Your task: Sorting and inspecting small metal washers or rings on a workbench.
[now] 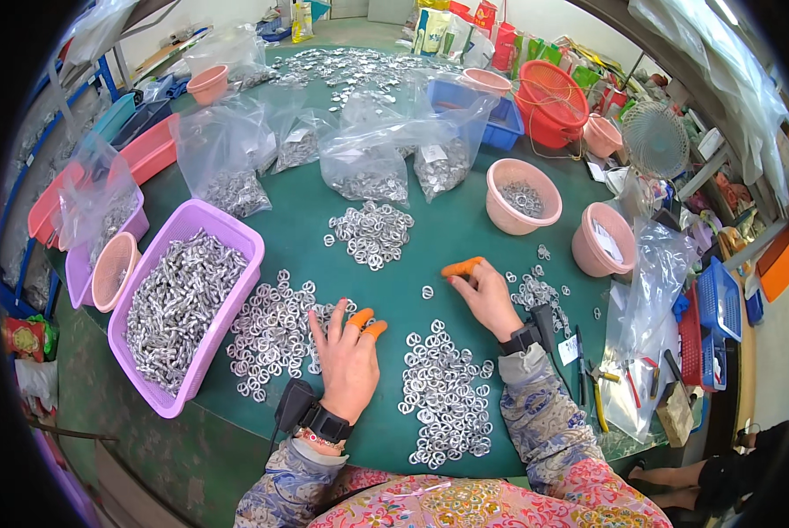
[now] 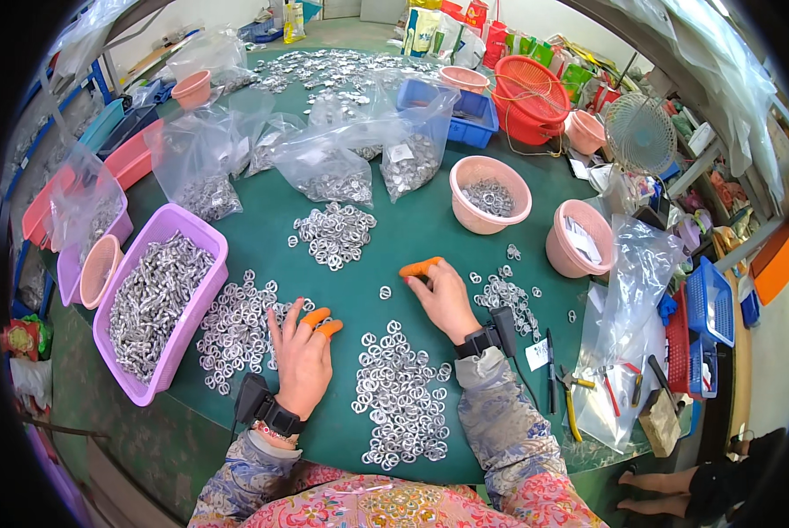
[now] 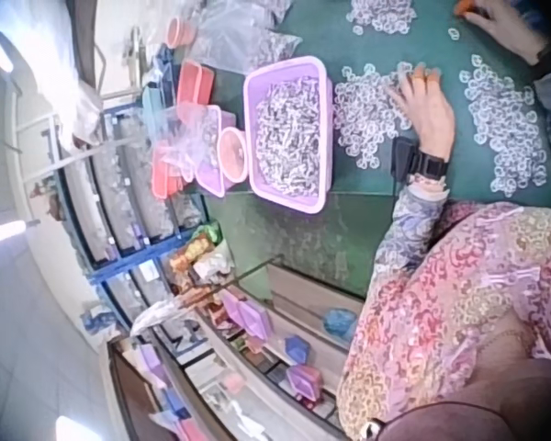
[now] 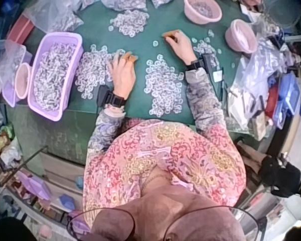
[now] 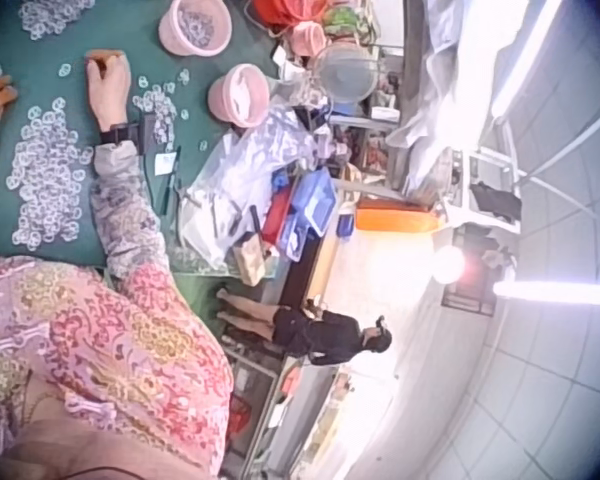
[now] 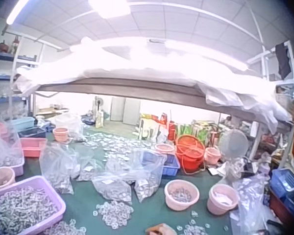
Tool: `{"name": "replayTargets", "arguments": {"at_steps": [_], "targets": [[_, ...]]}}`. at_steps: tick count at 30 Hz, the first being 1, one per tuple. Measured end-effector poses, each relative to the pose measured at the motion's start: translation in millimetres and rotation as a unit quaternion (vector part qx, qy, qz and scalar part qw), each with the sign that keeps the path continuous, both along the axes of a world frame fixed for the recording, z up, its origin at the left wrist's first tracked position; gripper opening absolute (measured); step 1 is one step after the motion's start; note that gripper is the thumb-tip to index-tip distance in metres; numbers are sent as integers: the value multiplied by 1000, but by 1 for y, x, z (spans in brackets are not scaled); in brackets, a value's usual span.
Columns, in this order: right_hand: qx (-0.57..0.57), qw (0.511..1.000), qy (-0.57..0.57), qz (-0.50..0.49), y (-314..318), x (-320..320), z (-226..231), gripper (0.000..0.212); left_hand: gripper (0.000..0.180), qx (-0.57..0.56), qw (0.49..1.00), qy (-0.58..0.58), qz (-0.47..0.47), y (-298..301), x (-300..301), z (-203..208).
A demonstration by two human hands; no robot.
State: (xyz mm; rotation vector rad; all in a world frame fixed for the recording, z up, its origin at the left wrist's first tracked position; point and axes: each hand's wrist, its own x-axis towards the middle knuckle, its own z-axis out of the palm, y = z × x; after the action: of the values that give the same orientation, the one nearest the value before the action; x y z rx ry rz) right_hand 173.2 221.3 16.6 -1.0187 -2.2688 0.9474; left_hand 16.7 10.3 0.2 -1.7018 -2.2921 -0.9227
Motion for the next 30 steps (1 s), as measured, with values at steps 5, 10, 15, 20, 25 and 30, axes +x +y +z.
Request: {"name": "replayTargets", "arguments": {"at_steps": [5, 10, 15, 20, 25, 30], "targets": [[19, 999, -6, 50, -2, 3, 4, 26, 27, -8, 1000, 3, 4, -2, -1, 0], [187, 975, -11, 120, -12, -6, -9, 33, 27, -3, 1000, 0, 2, 0, 1, 1], [66, 991, 31, 114, -5, -3, -13, 33, 28, 2, 1000, 1, 0, -1, 0, 2], [204, 972, -5, 114, -13, -5, -5, 33, 28, 1, 1000, 3, 0, -1, 0, 0], [137, 986, -21, 93, -12, -6, -3, 31, 28, 4, 1000, 4, -3, 0, 0, -1], [-246, 963, 57, 91, -14, -3, 16, 26, 28, -5, 1000, 7, 0, 0, -1, -4]]}}
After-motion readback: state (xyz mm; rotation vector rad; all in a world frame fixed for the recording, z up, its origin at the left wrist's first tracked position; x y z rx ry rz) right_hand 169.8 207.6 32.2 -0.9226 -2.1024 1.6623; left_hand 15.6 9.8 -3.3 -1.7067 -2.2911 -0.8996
